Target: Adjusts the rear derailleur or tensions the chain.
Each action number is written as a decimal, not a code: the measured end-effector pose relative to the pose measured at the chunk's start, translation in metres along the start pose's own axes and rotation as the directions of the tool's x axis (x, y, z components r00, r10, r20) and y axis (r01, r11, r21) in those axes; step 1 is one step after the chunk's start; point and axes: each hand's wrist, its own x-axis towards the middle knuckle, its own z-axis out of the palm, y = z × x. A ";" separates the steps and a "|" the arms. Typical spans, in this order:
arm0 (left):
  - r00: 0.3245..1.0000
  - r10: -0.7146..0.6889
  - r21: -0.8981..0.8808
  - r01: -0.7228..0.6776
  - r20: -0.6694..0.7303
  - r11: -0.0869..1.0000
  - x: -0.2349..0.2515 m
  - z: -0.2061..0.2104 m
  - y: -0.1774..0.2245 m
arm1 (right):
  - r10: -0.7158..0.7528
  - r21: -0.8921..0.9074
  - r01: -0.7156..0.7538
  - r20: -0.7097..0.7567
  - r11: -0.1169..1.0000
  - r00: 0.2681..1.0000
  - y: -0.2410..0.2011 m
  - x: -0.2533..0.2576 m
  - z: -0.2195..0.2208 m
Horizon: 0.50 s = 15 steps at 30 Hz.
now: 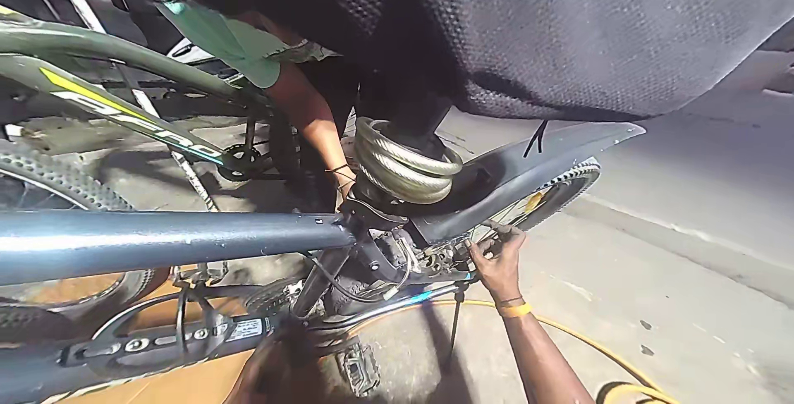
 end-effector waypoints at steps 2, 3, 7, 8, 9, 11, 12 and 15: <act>1.000 0.023 0.001 -0.023 0.005 1.000 -0.001 0.001 -0.001 | 0.103 -0.005 -0.103 0.089 0.995 0.991 0.008 0.000 0.003; 1.000 0.017 0.016 -0.017 0.013 1.000 -0.002 0.001 -0.001 | 0.172 -0.053 -0.165 0.157 0.985 0.972 0.013 0.001 0.003; 0.995 -0.061 0.064 0.056 0.075 0.996 -0.001 0.001 0.005 | 0.246 -0.287 -0.156 0.311 0.945 0.918 0.020 0.017 0.001; 0.994 -0.067 0.071 0.061 0.087 0.996 -0.001 0.001 0.006 | 0.243 -0.323 -0.133 0.331 0.937 0.912 0.021 0.020 0.000; 0.994 -0.064 0.081 0.057 0.088 0.995 -0.001 0.001 0.006 | 0.244 -0.352 -0.116 0.343 0.929 0.907 0.022 0.022 -0.001; 0.997 -0.051 0.123 0.045 0.050 0.991 0.001 0.003 0.008 | 0.254 -0.404 -0.102 0.344 0.909 0.904 0.025 0.025 0.000; 0.999 -0.039 0.143 0.034 0.029 0.989 0.001 0.005 0.009 | 0.260 -0.419 -0.102 0.341 0.902 0.903 0.025 0.025 0.000; 0.998 -0.029 0.133 0.022 0.048 0.991 0.002 0.005 0.009 | 0.267 -0.443 -0.100 0.335 0.891 0.904 0.022 0.023 0.000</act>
